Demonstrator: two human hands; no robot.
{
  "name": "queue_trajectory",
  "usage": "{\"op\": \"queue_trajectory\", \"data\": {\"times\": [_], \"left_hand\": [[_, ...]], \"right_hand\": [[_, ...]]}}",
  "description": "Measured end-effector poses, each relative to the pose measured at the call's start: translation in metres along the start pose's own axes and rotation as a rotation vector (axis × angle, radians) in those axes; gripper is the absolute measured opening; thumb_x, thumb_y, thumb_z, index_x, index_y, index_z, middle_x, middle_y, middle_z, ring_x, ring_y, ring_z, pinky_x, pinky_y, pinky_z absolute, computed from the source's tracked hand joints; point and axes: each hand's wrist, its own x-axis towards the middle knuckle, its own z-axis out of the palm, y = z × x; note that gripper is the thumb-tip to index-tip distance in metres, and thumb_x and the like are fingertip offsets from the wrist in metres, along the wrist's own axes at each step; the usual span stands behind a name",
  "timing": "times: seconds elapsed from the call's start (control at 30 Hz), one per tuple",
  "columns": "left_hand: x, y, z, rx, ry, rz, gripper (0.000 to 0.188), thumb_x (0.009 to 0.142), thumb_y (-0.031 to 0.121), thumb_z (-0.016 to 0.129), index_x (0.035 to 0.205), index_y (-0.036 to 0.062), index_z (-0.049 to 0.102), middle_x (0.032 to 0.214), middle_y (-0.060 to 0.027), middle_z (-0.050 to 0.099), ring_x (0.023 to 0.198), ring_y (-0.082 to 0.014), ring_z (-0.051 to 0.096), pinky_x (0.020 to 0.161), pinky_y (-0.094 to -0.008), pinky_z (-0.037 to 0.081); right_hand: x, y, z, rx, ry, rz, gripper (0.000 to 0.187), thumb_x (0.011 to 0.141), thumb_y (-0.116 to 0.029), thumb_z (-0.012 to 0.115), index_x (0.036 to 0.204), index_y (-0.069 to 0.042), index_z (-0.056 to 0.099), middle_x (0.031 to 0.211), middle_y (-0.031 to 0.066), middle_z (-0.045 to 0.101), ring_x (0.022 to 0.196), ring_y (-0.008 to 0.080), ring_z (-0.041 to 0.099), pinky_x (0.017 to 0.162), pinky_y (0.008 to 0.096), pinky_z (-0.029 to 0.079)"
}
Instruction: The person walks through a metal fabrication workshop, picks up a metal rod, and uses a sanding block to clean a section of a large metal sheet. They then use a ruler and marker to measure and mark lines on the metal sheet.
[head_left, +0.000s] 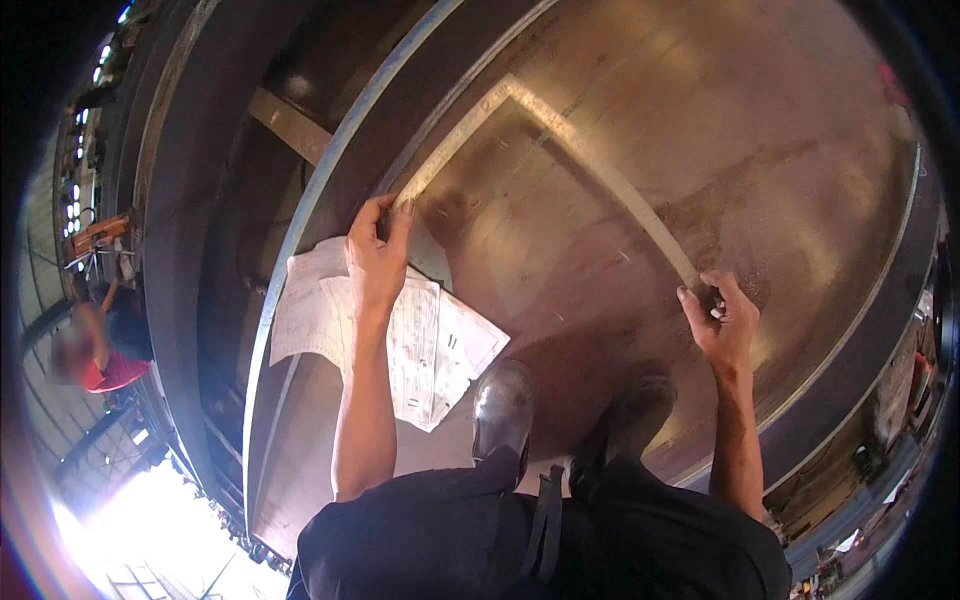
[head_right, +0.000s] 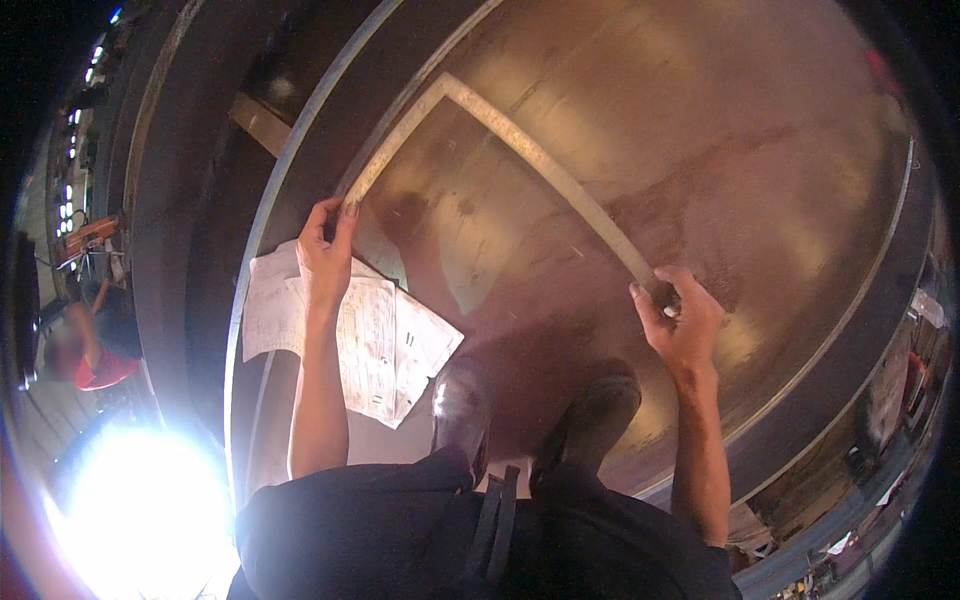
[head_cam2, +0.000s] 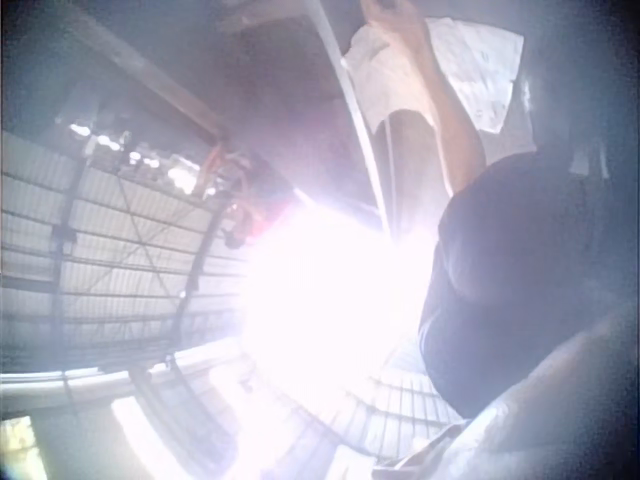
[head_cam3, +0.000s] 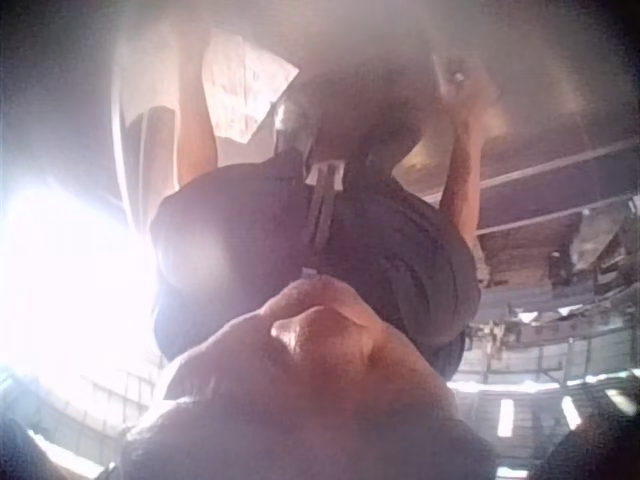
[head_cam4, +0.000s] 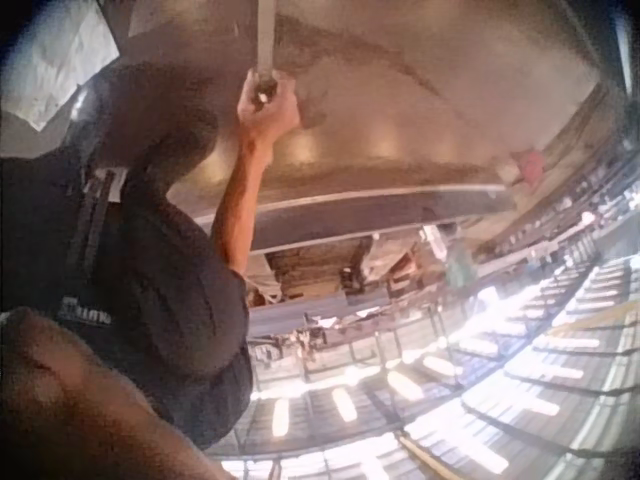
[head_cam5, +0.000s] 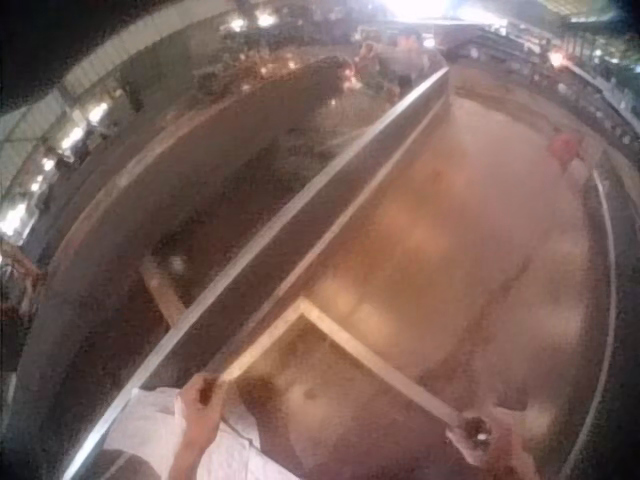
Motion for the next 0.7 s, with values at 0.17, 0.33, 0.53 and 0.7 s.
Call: {"op": "queue_trajectory", "data": {"times": [0.17, 0.33, 0.53, 0.7], "left_hand": [[-0.005, -0.041, 0.009, 0.251, 0.041, 0.125, 0.033, 0.097, 0.022, 0.069, 0.121, -0.0001, 0.068, 0.117, -0.0244, 0.066, 0.112, -0.0444, 0.060, 0.097, -0.0496, 0.048], [-0.015, -0.056, 0.022, 0.321, 0.172, 0.215, 0.029, 0.096, 0.014, 0.067, 0.122, 0.0002, 0.069, 0.114, -0.0234, 0.063, 0.106, -0.0440, 0.059, 0.094, -0.0505, 0.048], [-0.016, -0.074, 0.018, 0.394, 0.176, 0.217, 0.028, 0.095, 0.010, 0.068, 0.121, 0.0021, 0.069, 0.115, -0.0204, 0.063, 0.109, -0.0416, 0.059, 0.096, -0.0509, 0.047], [-0.008, -0.039, 0.019, 0.386, 0.188, 0.305, 0.031, 0.093, 0.013, 0.071, 0.123, 0.0043, 0.069, 0.120, -0.0182, 0.063, 0.114, -0.0401, 0.059, 0.100, -0.0506, 0.045]], "right_hand": [[0.004, -0.005, 0.024, 0.014, 0.006, -0.069, 0.031, 0.083, -0.022, 0.087, 0.104, -0.005, 0.072, 0.085, 0.0141, 0.073, 0.070, 0.0281, 0.072, 0.062, 0.0353, 0.056], [0.002, -0.007, 0.048, -0.031, 0.071, -0.280, 0.027, 0.084, -0.017, 0.086, 0.102, -0.005, 0.070, 0.086, 0.0118, 0.071, 0.066, 0.0295, 0.069, 0.059, 0.0360, 0.055], [0.002, -0.023, 0.068, 0.013, 0.022, -0.248, 0.028, 0.083, -0.017, 0.086, 0.102, -0.007, 0.069, 0.085, 0.0098, 0.065, 0.068, 0.0283, 0.069, 0.059, 0.0369, 0.054], [0.010, -0.040, 0.062, -0.142, 0.080, -0.325, 0.031, 0.083, -0.023, 0.086, 0.106, -0.010, 0.070, 0.096, 0.0075, 0.065, 0.078, 0.0284, 0.067, 0.068, 0.0413, 0.052]]}}
